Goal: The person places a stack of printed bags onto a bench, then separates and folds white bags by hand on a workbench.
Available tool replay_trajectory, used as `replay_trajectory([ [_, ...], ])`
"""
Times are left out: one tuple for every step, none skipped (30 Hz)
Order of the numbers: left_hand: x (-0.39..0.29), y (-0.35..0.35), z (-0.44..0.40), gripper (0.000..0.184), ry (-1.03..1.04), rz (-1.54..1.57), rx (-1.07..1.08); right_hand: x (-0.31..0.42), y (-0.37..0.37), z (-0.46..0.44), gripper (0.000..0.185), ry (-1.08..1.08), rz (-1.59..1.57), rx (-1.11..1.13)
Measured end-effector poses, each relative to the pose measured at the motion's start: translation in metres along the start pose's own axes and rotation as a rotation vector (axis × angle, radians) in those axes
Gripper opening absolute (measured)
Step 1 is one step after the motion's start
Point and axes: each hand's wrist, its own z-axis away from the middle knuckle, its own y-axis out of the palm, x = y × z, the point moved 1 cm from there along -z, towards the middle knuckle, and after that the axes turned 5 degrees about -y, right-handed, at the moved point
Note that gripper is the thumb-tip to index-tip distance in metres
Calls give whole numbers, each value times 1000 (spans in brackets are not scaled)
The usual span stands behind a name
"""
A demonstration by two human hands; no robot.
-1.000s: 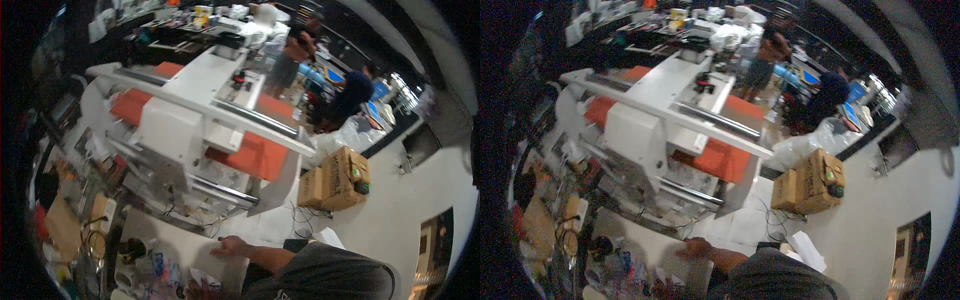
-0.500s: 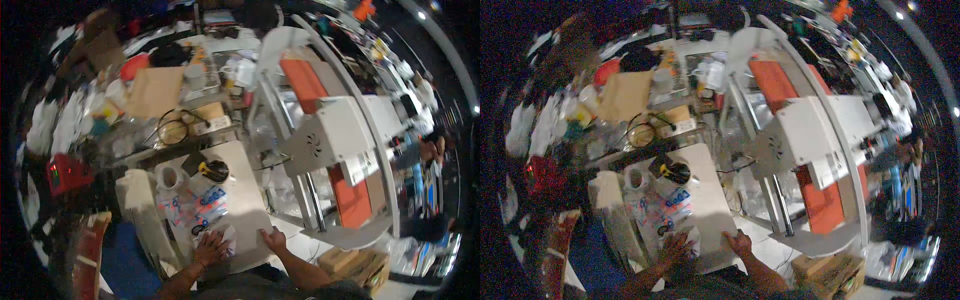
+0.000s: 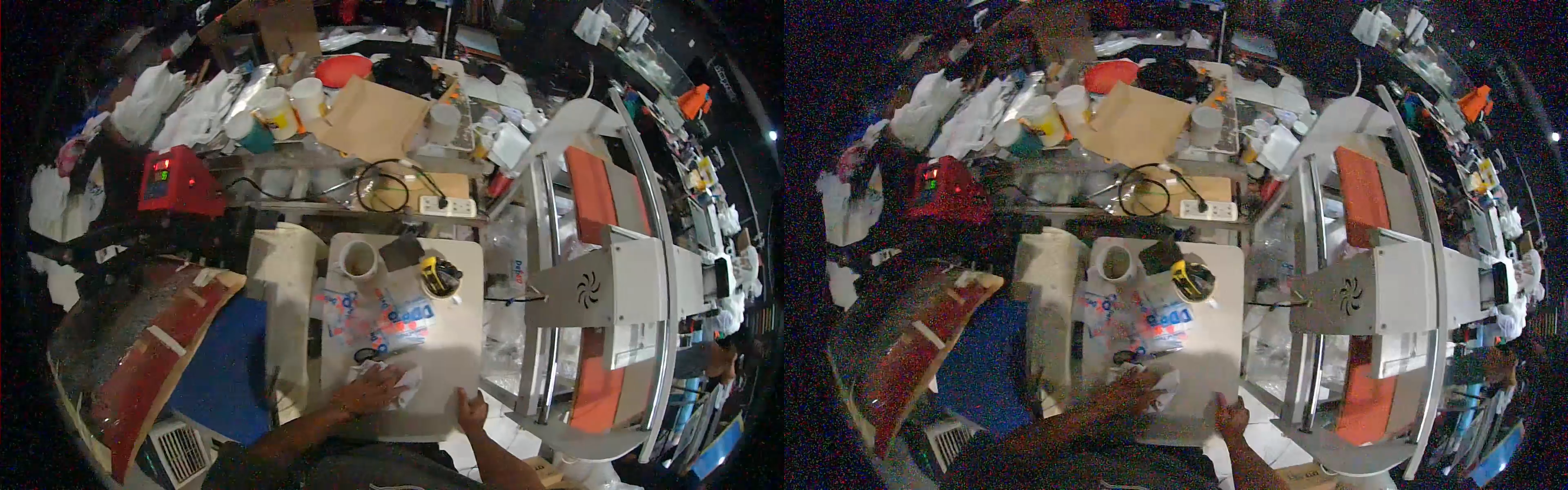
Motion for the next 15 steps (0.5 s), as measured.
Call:
replay_trajectory([
  [1,10,-2,53,-1,-41,-42,26,-14,0,56,48,-70,28],
  [2,20,-4,53,-16,-54,-53,20,-10,-2,56,27,-77,34],
  [5,30,-6,52,11,-45,-42,11,-7,0,56,72,13,44],
  [6,31,-7,51,33,-34,-32,9,-5,-2,56,113,107,56],
  [7,33,-7,51,7,-43,-46,7,-2,-5,56,85,106,69],
  [9,32,-6,52,23,35,-28,10,-2,-6,57,15,60,0],
  [9,32,-4,53,40,114,-9,16,-3,-5,58,-51,11,-66],
  [9,33,-4,53,12,108,-16,17,-3,-2,60,-112,-40,-128],
  [10,37,-3,54,21,87,-47,5,1,-2,57,-73,-30,-80],
  [11,39,-1,55,34,62,-75,-17,8,-1,55,-34,-18,-31],
  [11,39,1,55,14,51,-75,-16,8,1,48,-100,-32,-5],
  [7,38,0,56,25,-16,-57,32,-10,1,46,63,-146,51],
  [4,39,-2,57,37,-82,-46,93,-32,1,45,233,-250,90],
  [3,41,-3,57,21,-85,-63,77,-26,-1,45,212,-243,97],
  [4,46,-4,57,18,-51,-70,55,-18,0,45,50,-275,41],
])
